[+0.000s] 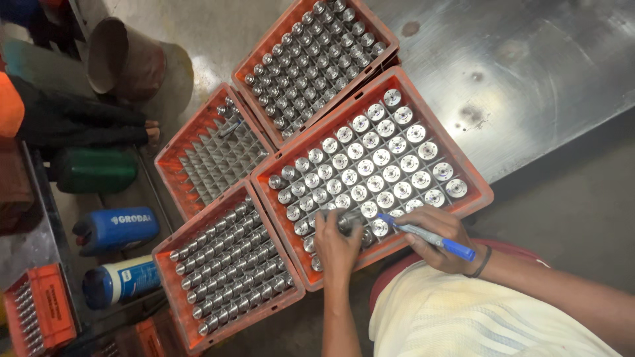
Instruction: The person picks small cylindrical metal parts from orange crates and marks each with a blue marker, then places them back into the crate. The action is repeated across multiple crates in a warehouse setting.
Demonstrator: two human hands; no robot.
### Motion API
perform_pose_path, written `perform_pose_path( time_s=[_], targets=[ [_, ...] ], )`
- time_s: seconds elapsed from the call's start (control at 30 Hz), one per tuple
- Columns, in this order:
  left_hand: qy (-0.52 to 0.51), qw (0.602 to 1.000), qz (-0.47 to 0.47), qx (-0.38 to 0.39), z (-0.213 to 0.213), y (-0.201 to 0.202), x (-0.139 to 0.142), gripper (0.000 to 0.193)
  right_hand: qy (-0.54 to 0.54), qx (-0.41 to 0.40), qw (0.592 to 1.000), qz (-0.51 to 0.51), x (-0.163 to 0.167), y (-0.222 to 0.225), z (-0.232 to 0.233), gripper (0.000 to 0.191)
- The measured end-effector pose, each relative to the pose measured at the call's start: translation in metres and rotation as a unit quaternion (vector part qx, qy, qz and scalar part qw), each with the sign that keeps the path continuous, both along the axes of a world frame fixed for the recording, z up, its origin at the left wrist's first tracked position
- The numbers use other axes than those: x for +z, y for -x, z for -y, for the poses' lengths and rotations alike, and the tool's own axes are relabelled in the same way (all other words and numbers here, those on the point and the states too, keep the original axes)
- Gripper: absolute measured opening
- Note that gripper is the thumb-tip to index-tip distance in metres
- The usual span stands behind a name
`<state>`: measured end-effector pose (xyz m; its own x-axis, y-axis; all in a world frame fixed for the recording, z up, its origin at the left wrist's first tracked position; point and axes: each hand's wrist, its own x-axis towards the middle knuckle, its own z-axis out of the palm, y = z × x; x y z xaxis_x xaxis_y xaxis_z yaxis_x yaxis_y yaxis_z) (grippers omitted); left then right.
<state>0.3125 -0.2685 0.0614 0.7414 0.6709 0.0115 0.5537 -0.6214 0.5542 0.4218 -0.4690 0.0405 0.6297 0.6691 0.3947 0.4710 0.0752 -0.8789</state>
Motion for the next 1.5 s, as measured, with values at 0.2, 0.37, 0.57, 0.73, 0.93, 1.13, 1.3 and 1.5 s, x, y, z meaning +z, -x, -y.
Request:
perform_pose_path(
  time_s=[0.2, 0.37, 0.57, 0.73, 0.93, 1.13, 1.3, 1.5],
  targets=[
    [-0.005, 1.000, 0.007, 0.020, 0.012, -0.008, -0.014, 0.047, 0.004, -0.008, 1.000, 0.005, -0.001, -0.002, 0.001, 0.023],
    [0.015, 0.992, -0.123, 0.017, 0.010, -0.028, -0.033, 0.050, 0.009, -0.003, 1.000, 0.004, -0.001, -0.005, 0.005, 0.023],
    [0.274, 0.945, 0.162, -0.072, -0.042, -0.009, -0.039, 0.053, 0.000, -0.030, 0.999, 0.021, 0.010, -0.005, 0.011, 0.023],
    [0.587, 0.763, 0.262, 0.061, -0.005, -0.017, -0.081, 0.047, -0.044, 0.064, 0.984, 0.163, 0.010, -0.009, -0.003, 0.026],
    [0.584, 0.752, 0.267, 0.150, 0.019, -0.017, -0.099, 0.050, -0.032, 0.062, 0.987, 0.146, 0.004, -0.002, 0.000, 0.023],
    [0.596, 0.753, 0.267, 0.080, 0.023, -0.022, -0.085, 0.035, -0.011, 0.067, 0.995, 0.070, 0.004, 0.002, 0.006, 0.022],
    [0.669, 0.674, 0.301, 0.087, 0.025, -0.028, -0.067, 0.026, -0.016, 0.045, 0.998, 0.040, 0.005, 0.002, 0.006, 0.022],
    [-0.015, 0.995, -0.003, -0.099, 0.016, -0.017, -0.014, 0.040, -0.009, -0.017, 1.000, 0.022, 0.000, -0.008, 0.014, 0.020]
  ],
)
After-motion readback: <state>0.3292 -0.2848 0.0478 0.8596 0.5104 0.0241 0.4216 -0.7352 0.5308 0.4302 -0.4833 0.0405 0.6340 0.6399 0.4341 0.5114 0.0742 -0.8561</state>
